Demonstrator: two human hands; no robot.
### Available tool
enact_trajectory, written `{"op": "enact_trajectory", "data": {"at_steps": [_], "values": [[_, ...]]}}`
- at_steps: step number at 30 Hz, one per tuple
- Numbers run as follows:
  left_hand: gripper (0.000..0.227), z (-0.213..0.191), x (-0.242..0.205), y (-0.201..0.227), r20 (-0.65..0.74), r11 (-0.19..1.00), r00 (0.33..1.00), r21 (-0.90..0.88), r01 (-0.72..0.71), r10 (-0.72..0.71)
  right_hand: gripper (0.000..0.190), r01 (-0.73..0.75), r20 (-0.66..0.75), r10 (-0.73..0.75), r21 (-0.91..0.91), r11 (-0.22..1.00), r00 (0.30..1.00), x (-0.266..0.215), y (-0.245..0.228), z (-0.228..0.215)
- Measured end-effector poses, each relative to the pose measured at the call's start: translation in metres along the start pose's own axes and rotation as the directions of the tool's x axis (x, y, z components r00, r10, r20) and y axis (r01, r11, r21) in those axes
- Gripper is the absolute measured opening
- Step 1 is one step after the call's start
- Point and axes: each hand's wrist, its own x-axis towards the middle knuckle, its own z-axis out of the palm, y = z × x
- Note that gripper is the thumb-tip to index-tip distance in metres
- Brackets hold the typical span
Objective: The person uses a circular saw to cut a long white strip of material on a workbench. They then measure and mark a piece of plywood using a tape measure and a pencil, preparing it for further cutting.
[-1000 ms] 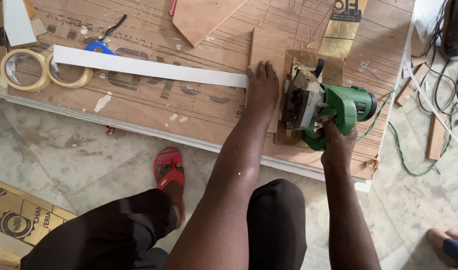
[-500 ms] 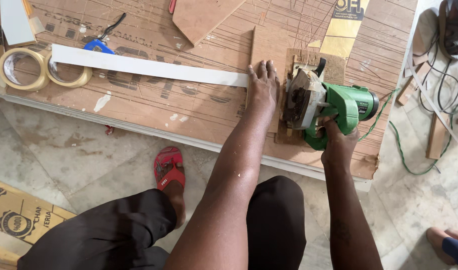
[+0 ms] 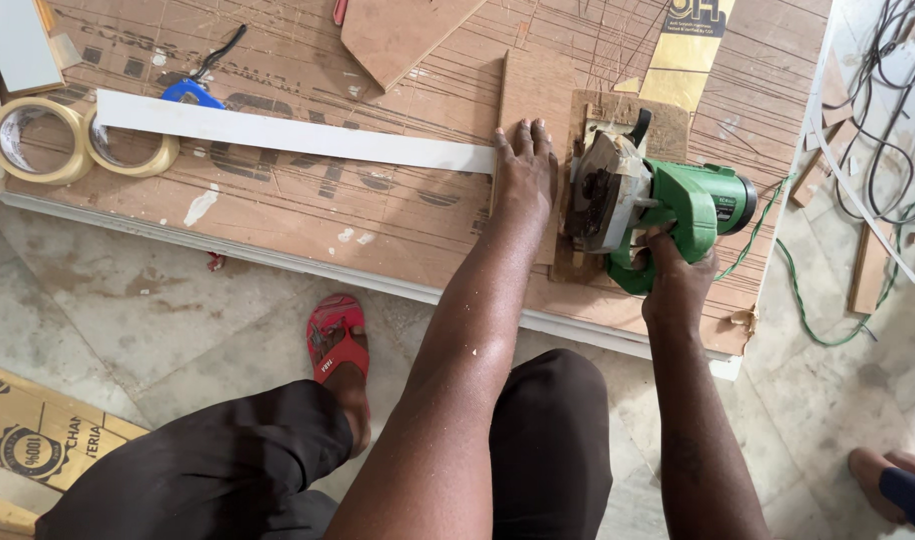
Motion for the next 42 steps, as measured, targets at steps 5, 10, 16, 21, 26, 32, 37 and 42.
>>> {"op": "enact_trajectory", "data": {"at_steps": [5,10,16,21,26,32,37,42], "values": [[0.095,0.000,0.000,-0.001,0.009,1.000,1.000,0.006,0.000,0.000,0.015,0.017,0.006,-0.017,-0.011,1.000,1.000,0.003,-0.002,0.003],[0.094,0.001,0.000,-0.001,0.061,0.999,0.998,0.026,-0.018,0.017,0.016,0.021,0.017,-0.021,0.005,1.000,1.000,0.006,-0.003,0.006],[0.085,0.015,0.015,0.005,0.030,1.000,1.000,0.029,0.005,-0.006,0.016,0.022,0.022,-0.022,-0.011,1.000,1.000,0.010,-0.003,0.006],[0.085,0.017,0.016,0.006,0.011,0.999,1.000,0.043,0.026,-0.026,0.016,0.048,0.048,-0.047,-0.022,0.999,0.998,0.014,-0.003,0.007],[0.086,0.010,0.010,0.004,0.062,0.998,0.998,0.059,0.007,-0.010,0.015,0.053,0.045,-0.052,-0.029,0.998,0.998,0.017,-0.006,0.011],[0.086,-0.001,0.001,0.001,0.025,1.000,1.000,-0.001,-0.013,0.013,0.014,0.053,0.036,-0.052,-0.022,0.998,0.998,0.022,-0.009,0.016],[0.094,-0.016,-0.012,-0.004,0.029,0.999,0.999,-0.008,-0.041,0.041,0.016,0.058,0.044,-0.058,-0.010,0.998,0.997,0.028,-0.010,0.020],[0.111,-0.030,-0.027,-0.012,0.109,0.994,0.989,-0.030,-0.101,0.103,0.015,0.086,0.047,-0.085,-0.037,0.996,0.995,0.039,-0.008,0.021]]}}
